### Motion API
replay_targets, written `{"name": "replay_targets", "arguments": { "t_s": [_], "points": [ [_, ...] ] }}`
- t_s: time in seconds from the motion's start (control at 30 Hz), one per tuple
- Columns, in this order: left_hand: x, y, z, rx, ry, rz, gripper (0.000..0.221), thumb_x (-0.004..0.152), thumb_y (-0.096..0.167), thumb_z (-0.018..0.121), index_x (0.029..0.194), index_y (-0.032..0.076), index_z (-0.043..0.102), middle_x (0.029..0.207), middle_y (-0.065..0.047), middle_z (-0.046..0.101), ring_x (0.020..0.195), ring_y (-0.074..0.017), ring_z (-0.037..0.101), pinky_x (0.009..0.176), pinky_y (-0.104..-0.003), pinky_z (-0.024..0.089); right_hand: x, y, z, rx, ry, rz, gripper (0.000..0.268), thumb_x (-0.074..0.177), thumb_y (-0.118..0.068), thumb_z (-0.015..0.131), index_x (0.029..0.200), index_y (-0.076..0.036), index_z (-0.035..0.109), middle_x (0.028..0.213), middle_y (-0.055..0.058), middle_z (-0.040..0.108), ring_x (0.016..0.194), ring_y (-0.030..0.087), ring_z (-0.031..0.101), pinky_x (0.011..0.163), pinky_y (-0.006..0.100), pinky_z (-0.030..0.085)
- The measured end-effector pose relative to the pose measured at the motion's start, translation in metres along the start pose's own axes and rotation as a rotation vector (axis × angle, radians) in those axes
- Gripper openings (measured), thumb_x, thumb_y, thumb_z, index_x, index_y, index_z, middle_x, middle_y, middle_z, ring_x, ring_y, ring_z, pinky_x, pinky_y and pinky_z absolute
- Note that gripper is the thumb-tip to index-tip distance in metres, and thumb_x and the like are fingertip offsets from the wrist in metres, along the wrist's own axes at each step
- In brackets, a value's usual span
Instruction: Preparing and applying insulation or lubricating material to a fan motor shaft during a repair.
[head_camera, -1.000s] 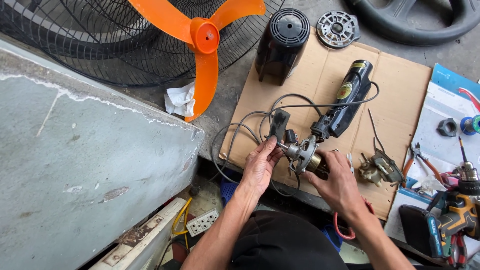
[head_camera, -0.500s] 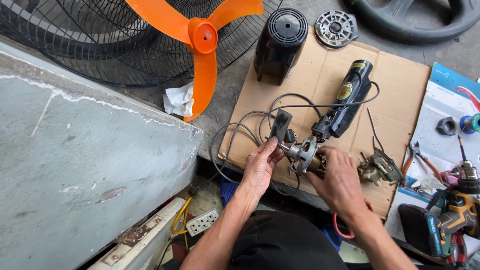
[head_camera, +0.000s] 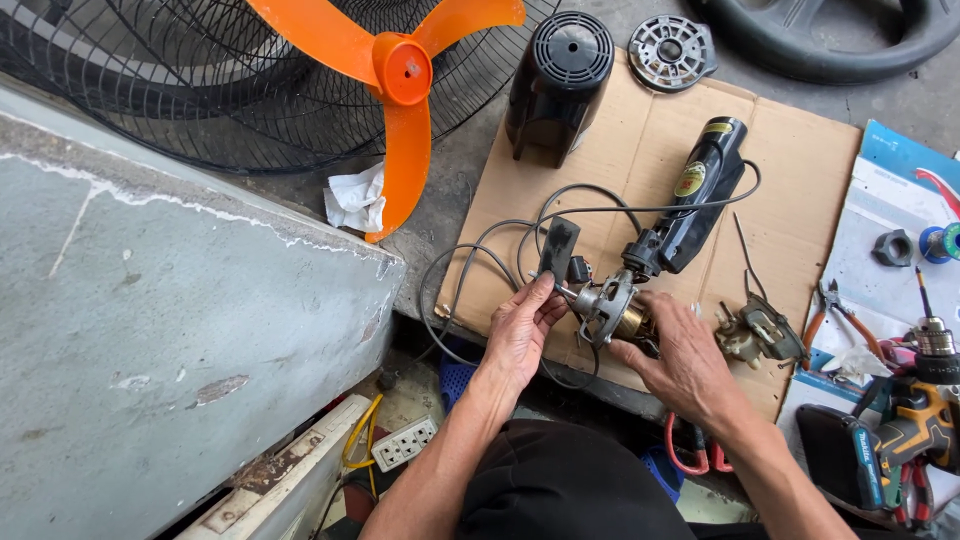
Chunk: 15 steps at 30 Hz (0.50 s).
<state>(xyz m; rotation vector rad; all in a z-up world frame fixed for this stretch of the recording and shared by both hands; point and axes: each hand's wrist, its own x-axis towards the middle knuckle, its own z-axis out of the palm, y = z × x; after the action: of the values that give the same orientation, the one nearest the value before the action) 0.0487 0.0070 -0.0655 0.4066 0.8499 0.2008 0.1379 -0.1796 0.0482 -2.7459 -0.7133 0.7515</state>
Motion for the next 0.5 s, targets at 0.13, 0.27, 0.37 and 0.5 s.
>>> {"name": "replay_targets", "arguments": {
  "t_s": [0.13, 0.27, 0.37, 0.5],
  "points": [
    [0.004, -0.004, -0.001, 0.009, 0.008, 0.008, 0.031, 0.096, 0.022, 0.091, 0.12, 0.003, 0.083, 0.104, -0.019, 0.086, 0.083, -0.0155, 0.082, 0.085, -0.029, 0.072, 0.002, 0.008, 0.0, -0.073, 0.048, -0.182, 0.067, 0.099, -0.051, 0.073, 0.148, -0.007, 0.061, 0.149, 0.017, 0.066, 0.159, 0.035, 0.05, 0.13, 0.058, 0.038],
    [0.003, -0.002, 0.001, 0.023, 0.025, 0.018, 0.031, 0.095, 0.022, 0.092, 0.119, 0.003, 0.084, 0.103, -0.019, 0.086, 0.082, -0.0156, 0.082, 0.084, -0.029, 0.073, -0.004, -0.006, 0.008, -0.246, 0.194, -0.199, 0.062, 0.089, -0.038, 0.084, 0.137, -0.006, 0.062, 0.132, 0.018, 0.072, 0.152, 0.034, 0.059, 0.132, 0.055, 0.037],
    [0.005, -0.004, -0.003, 0.022, 0.032, 0.011, 0.033, 0.094, 0.022, 0.093, 0.119, 0.003, 0.084, 0.102, -0.018, 0.086, 0.081, -0.0155, 0.082, 0.084, -0.028, 0.072, 0.006, 0.02, 0.017, 0.001, -0.007, -0.039, 0.081, 0.094, -0.054, 0.079, 0.156, -0.009, 0.053, 0.15, 0.02, 0.066, 0.16, 0.034, 0.049, 0.132, 0.062, 0.034],
    [0.007, -0.006, -0.004, 0.026, 0.034, 0.018, 0.032, 0.095, 0.022, 0.093, 0.119, 0.003, 0.084, 0.102, -0.018, 0.086, 0.08, -0.0156, 0.082, 0.083, -0.028, 0.073, 0.004, 0.006, -0.003, 0.062, -0.022, -0.191, 0.065, 0.104, -0.045, 0.07, 0.153, -0.004, 0.057, 0.155, 0.023, 0.063, 0.162, 0.041, 0.045, 0.132, 0.063, 0.034]
  ]
}}
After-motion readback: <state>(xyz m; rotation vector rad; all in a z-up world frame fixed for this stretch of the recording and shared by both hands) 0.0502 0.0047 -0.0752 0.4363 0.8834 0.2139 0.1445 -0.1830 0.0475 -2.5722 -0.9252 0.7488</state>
